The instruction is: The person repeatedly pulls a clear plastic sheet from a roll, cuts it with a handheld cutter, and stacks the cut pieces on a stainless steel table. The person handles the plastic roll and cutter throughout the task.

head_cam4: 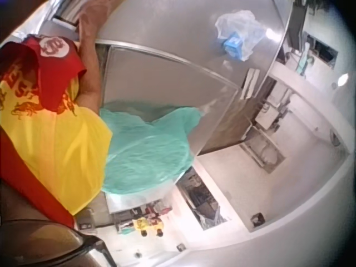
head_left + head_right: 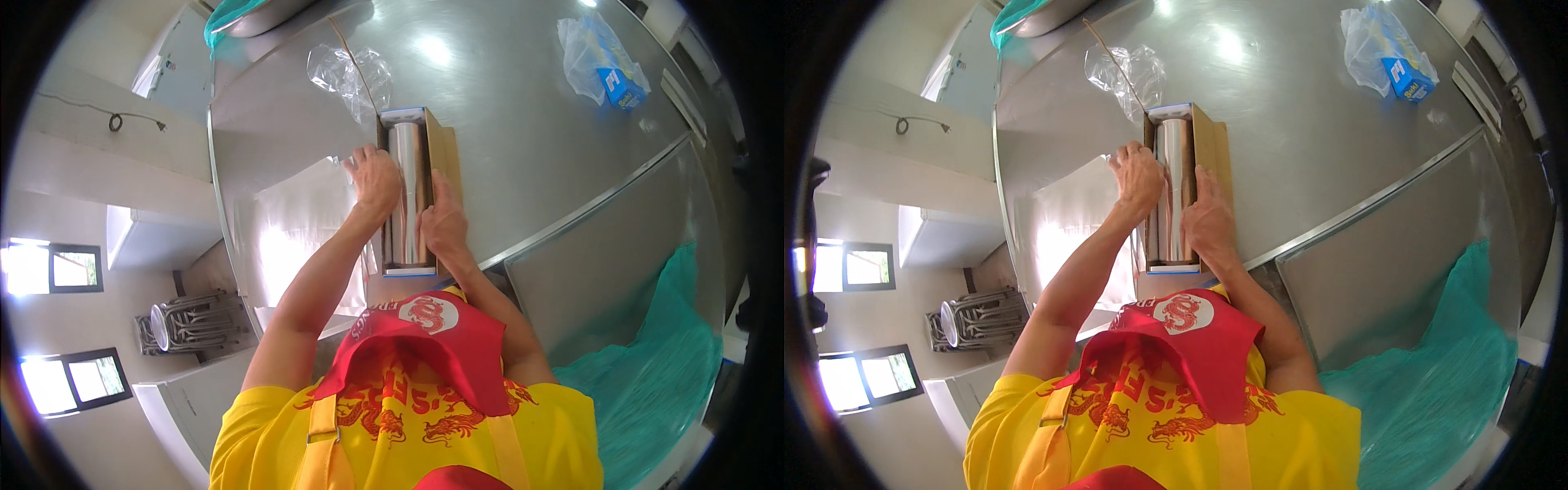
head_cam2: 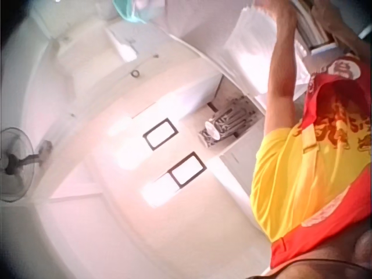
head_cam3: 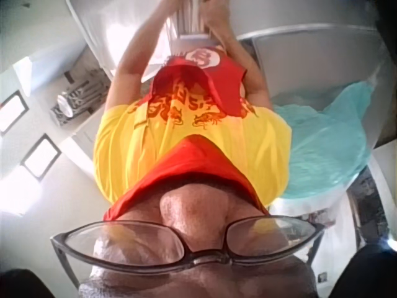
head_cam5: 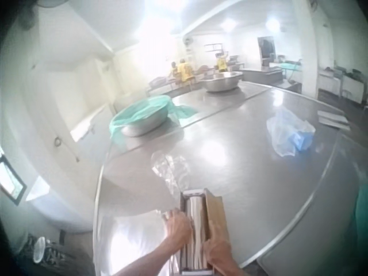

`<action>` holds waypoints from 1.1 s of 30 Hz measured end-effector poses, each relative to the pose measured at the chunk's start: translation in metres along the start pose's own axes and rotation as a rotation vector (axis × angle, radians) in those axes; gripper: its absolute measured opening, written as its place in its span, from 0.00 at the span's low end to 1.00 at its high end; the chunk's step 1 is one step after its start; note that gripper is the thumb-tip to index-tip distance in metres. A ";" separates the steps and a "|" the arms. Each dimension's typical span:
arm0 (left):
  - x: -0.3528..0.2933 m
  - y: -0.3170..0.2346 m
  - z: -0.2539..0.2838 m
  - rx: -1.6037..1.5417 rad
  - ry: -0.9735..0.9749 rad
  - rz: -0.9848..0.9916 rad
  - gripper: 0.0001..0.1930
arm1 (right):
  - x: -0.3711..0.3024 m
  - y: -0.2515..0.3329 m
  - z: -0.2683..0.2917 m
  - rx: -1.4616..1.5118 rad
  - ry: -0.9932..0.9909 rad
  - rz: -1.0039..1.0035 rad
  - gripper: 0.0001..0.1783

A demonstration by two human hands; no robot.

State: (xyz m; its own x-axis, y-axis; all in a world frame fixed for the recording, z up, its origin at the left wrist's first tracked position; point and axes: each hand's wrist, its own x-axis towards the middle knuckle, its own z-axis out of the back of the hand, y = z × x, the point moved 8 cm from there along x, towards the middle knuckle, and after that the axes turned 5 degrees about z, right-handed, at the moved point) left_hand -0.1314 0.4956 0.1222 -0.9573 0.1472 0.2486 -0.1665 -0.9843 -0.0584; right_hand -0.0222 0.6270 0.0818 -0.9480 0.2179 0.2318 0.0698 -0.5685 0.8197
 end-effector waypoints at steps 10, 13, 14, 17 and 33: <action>0.034 0.113 0.125 -0.743 0.032 0.350 0.12 | -0.003 -0.002 0.001 0.019 0.007 -0.092 0.37; 0.047 0.152 0.176 -0.868 0.057 0.313 0.08 | -0.004 0.000 0.002 0.064 0.016 -0.108 0.37; 0.051 0.156 0.192 -0.921 0.058 0.304 0.08 | -0.003 -0.001 0.003 0.039 0.013 -0.086 0.38; 0.058 0.182 0.228 -0.891 0.059 0.337 0.08 | -0.003 0.000 0.003 -0.003 0.016 -0.029 0.39; 0.021 0.395 0.149 -0.719 0.065 0.617 0.10 | -0.004 -0.004 0.001 0.011 -0.006 -0.053 0.40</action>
State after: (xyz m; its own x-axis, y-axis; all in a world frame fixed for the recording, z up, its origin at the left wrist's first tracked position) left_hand -0.1818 0.0950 0.2484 -0.9325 -0.3527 -0.0782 0.2888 -0.5977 -0.7479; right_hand -0.0187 0.6299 0.0780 -0.9486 0.2520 0.1913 0.0235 -0.5471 0.8368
